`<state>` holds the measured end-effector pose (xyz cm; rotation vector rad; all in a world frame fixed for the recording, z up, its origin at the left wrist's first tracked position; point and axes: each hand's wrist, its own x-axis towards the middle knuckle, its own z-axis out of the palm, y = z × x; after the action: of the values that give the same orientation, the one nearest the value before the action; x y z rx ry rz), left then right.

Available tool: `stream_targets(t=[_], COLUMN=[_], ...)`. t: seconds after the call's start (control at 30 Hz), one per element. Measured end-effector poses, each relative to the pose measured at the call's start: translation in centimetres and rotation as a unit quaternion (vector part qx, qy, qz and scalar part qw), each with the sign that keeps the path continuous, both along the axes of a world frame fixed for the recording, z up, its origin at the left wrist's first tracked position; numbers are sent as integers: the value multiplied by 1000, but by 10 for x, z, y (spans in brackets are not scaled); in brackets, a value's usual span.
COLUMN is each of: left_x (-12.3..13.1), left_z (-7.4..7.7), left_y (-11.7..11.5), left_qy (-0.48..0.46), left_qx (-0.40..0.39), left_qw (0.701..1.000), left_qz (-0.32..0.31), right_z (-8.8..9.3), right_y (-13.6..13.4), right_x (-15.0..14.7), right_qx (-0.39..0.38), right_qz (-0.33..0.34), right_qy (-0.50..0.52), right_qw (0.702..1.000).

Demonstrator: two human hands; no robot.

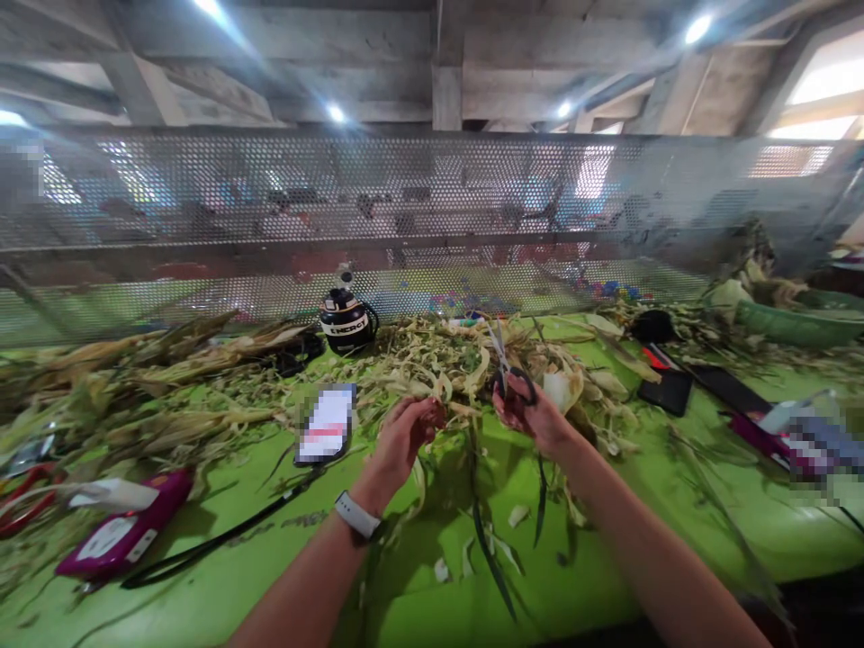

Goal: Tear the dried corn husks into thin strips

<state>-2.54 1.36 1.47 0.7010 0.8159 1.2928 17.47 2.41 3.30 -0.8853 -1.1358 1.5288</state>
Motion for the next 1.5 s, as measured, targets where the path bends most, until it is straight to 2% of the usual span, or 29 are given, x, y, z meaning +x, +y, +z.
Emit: stream_targets(t=[0.1, 0.17, 0.3, 0.47, 0.53, 0.6, 0.8, 1.03, 1.23, 1.5], left_x=[0, 1, 1, 2, 2, 4, 14, 19, 18, 17], left_z=[-1, -3, -3, -1, -3, -5, -11, -9, -8, -9], left_y=[-1, 0, 3, 6, 8, 9, 6, -3, -2, -1], left_qy=[3, 7, 0, -13, 6, 20, -2, -22, -46, -15], left_qx=[20, 23, 36, 74, 87, 90, 67, 60, 54, 58], left_qw=[1000, 999, 998, 987, 981, 977, 987, 992, 992, 992], left_qz=[-24, -21, 48, 143, 174, 191, 146, 106, 108, 108], right_z=[2, 2, 0, -8, -13, -16, -14, -19, -20, -21], right_y=[-2, -3, 0, 2, 1, 0, -6, -8, -8, -6], right_x=[-4, -5, -3, -1, -3, -6, -16, -20, -21, -19], right_qx=[-4, -2, 20, 38, 45, 46, 48, 46, 58, 47], right_qz=[-5, -26, -48, 75, 121, 140, 131, 124, 114, 125], right_qy=[-4, -49, -156, -262, -280, -284, -277, -279, -267, -268], right_qw=[1000, 998, 986, 961, 951, 948, 951, 951, 955, 954])
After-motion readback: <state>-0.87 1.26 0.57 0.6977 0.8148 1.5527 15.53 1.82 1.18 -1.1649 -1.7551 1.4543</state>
